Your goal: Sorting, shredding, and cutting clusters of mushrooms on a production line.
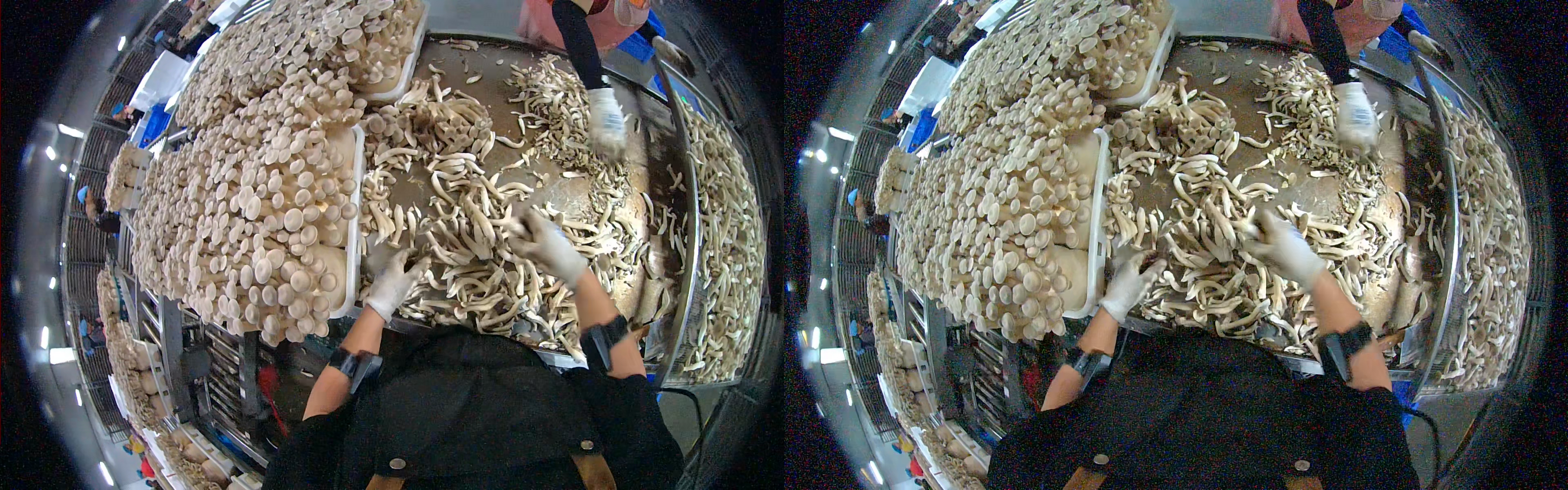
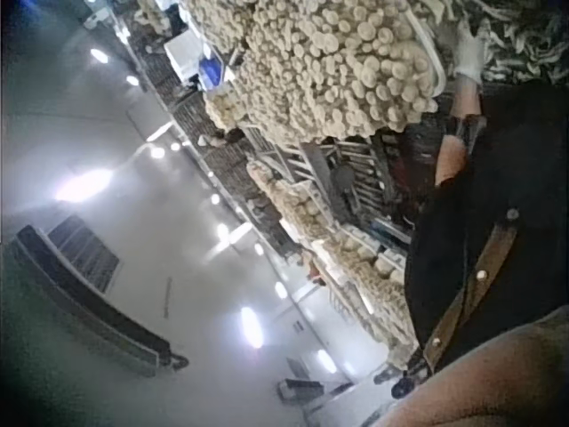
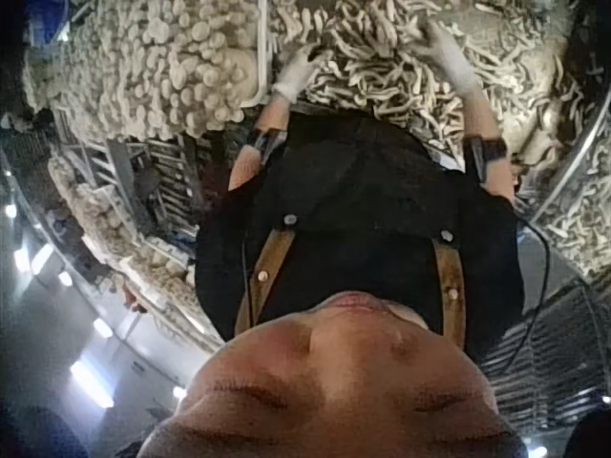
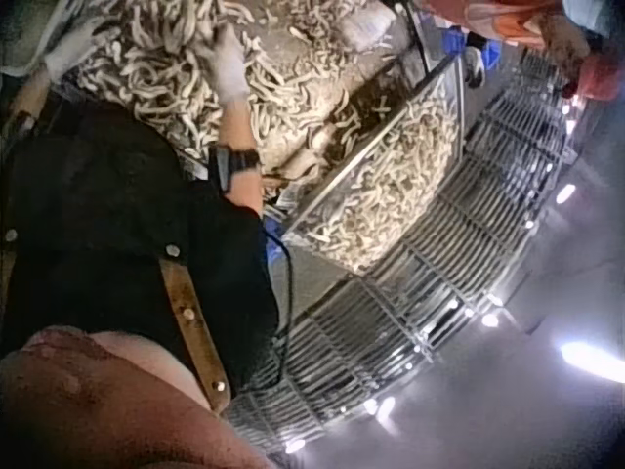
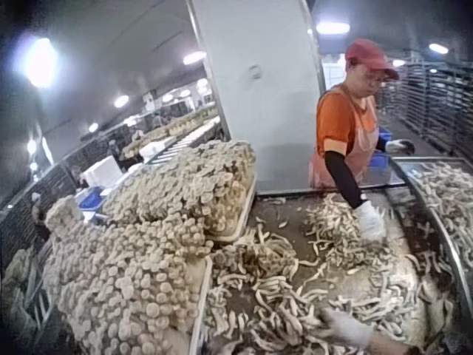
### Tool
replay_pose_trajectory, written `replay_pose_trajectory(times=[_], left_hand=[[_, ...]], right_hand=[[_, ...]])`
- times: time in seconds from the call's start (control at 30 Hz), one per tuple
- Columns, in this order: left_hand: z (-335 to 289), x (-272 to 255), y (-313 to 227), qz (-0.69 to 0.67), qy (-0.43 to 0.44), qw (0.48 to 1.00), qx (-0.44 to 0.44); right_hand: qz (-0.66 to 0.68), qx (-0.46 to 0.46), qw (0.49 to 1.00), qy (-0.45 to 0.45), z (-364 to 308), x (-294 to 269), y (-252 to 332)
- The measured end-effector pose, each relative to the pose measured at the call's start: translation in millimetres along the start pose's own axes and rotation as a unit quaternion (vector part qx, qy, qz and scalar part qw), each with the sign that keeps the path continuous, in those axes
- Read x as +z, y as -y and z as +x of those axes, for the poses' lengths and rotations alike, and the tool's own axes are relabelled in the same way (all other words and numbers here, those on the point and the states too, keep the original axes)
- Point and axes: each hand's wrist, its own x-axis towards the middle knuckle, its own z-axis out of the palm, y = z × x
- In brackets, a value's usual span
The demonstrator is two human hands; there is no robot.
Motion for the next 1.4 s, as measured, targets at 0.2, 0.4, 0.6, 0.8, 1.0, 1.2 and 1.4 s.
replay_pose_trajectory(times=[0.2,0.4,0.6,0.8,1.0,1.2,1.4], left_hand=[[26.4,40.2,19.3,0.035,-0.001,0.999,0.005],[51.2,52.4,-29.9,0.072,0.021,0.994,-0.078],[46.2,58.5,2.1,-0.337,-0.013,0.934,-0.122],[10.3,40.4,7.5,-0.625,0.093,0.772,-0.072],[-4.4,36.2,-65.6,-0.546,0.076,0.834,-0.004],[-11.7,41.2,-69.6,-0.48,0.128,0.868,-0.027],[-15.7,29.0,-57.7,-0.54,0.152,0.828,-0.023]], right_hand=[[-0.142,0.143,0.971,0.129,-50.4,-26.3,-8.8],[-0.356,-0.09,0.93,-0.011,10.2,63.5,33.2],[-0.27,0.011,0.962,0.043,45.4,47.4,26.4],[0.58,0.305,0.755,-0.021,0.8,13.1,61.6],[0.629,0.105,0.768,0.06,-19.4,39.8,49.7],[0.397,-0.045,0.916,0.022,-14.1,65.8,22.3],[0.362,-0.009,0.931,0.035,-27.5,41.3,67.0]])
